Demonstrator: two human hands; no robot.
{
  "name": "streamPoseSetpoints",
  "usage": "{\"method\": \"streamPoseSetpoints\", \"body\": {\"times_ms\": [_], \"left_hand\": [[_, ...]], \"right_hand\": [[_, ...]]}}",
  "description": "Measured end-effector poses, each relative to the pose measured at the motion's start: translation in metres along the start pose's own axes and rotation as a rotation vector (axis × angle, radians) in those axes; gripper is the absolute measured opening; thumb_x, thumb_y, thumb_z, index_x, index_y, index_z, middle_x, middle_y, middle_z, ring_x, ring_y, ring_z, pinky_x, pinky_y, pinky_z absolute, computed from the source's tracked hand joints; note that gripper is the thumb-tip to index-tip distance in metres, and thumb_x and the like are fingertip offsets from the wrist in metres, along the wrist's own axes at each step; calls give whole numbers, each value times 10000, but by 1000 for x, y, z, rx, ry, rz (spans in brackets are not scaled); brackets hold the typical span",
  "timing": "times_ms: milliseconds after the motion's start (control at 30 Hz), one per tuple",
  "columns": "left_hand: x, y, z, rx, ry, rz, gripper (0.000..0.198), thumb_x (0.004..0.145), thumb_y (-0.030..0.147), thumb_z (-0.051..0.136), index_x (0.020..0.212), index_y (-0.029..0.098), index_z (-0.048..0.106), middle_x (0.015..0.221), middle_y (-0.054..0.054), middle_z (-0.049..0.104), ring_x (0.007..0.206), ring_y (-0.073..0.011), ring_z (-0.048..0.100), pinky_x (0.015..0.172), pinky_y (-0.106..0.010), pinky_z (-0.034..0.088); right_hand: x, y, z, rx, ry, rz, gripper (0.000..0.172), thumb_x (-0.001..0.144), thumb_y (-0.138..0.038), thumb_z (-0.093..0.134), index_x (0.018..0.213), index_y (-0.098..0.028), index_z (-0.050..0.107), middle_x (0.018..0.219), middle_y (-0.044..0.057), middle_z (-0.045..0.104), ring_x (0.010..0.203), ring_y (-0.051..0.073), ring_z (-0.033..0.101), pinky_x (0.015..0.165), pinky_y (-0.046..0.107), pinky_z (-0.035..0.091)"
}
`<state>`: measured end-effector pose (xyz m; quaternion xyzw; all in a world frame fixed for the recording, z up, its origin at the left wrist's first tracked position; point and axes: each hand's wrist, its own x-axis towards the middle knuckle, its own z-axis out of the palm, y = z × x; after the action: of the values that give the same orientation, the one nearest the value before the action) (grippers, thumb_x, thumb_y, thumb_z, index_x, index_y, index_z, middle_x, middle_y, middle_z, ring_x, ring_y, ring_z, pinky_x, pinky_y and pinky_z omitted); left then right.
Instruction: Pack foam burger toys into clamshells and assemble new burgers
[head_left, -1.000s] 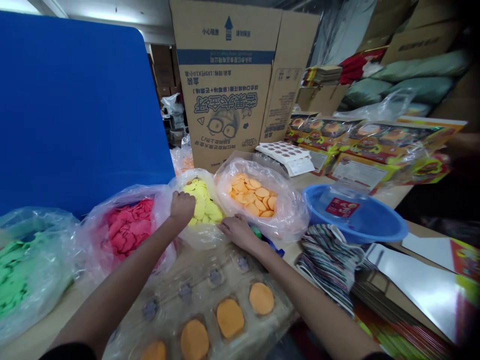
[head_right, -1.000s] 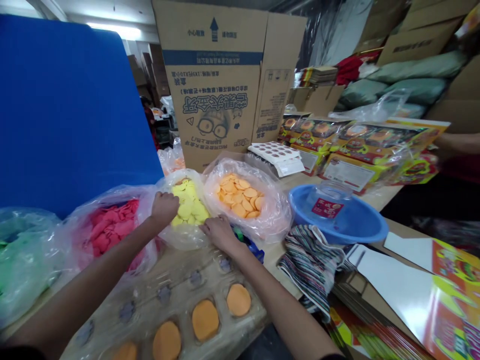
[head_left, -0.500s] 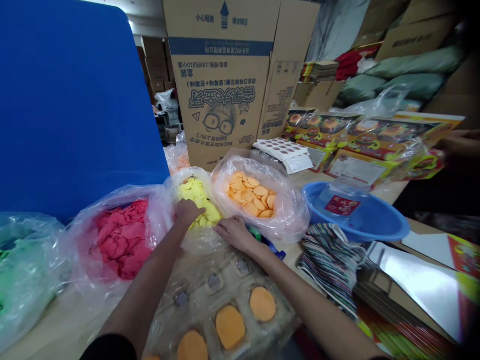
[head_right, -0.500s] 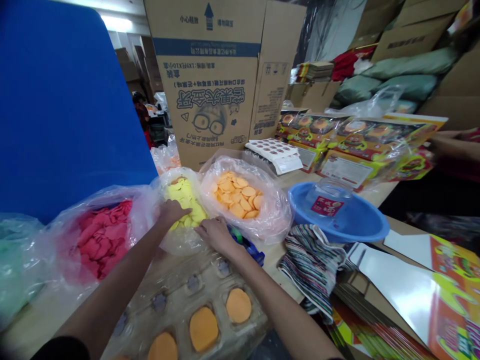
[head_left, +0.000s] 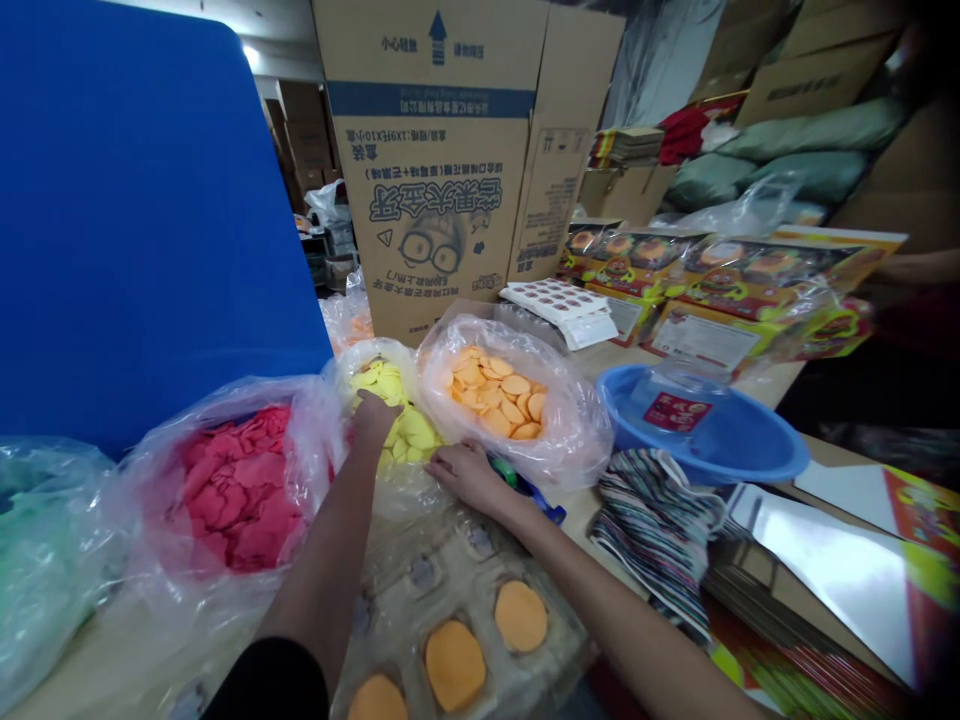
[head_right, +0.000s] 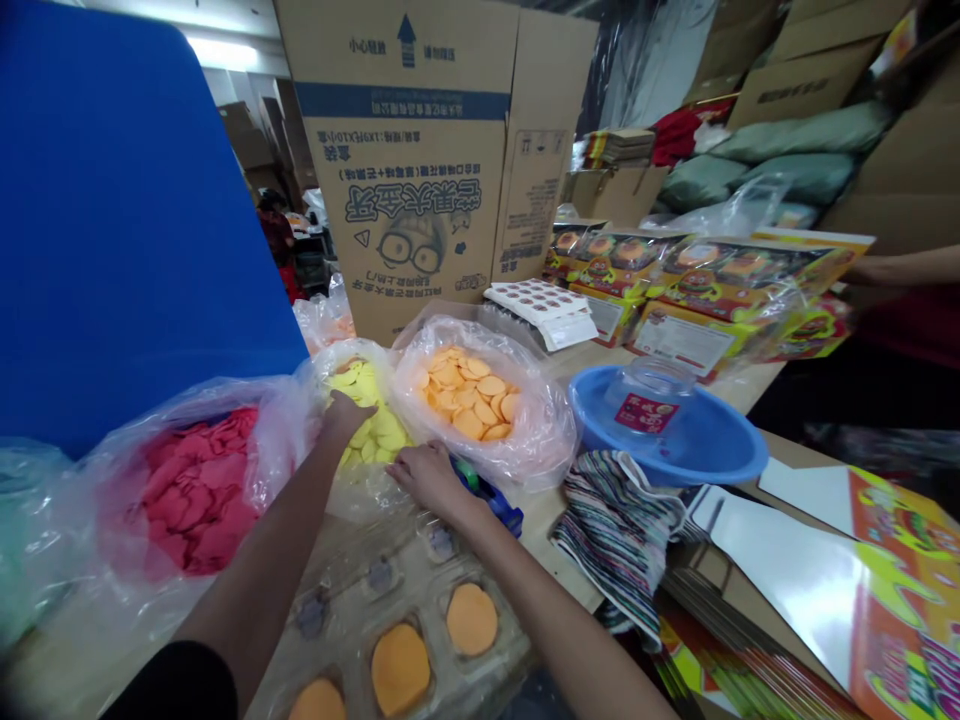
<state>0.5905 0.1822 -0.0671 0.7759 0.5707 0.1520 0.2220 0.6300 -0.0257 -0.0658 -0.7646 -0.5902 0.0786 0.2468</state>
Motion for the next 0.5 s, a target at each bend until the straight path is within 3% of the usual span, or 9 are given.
{"method": "streamPoseSetpoints", "body": {"times_ms": [233, 367, 500], "left_hand": [[0, 0, -2, -150, 22, 117, 575, 520, 146, 677, 1076, 164, 532, 1066, -170, 593, 1055, -327, 506, 856, -386, 371], [6, -1, -20, -335, 10, 103, 494, 464, 139, 695, 947, 183, 601, 1048, -116, 614, 1060, -307, 507, 843, -352, 393], [3, -5, -48, -608, -101, 64, 542, 492, 231, 712, 1011, 161, 573, 965, -95, 643, 914, -270, 589, 740, -331, 459]], "right_hand": [[1, 2, 3, 34, 12, -12, 282, 864, -382, 422, 788, -177, 601, 778, 32, 651, 798, 157, 562, 855, 351, 222], [0, 2, 1, 56, 19, -9, 272, 856, -375, 433, 781, -176, 601, 763, 28, 646, 779, 153, 554, 837, 347, 242], [-3, 0, -3, 154, 47, -27, 264, 851, -363, 433, 756, -178, 594, 727, 14, 629, 734, 147, 546, 808, 326, 289]]}}
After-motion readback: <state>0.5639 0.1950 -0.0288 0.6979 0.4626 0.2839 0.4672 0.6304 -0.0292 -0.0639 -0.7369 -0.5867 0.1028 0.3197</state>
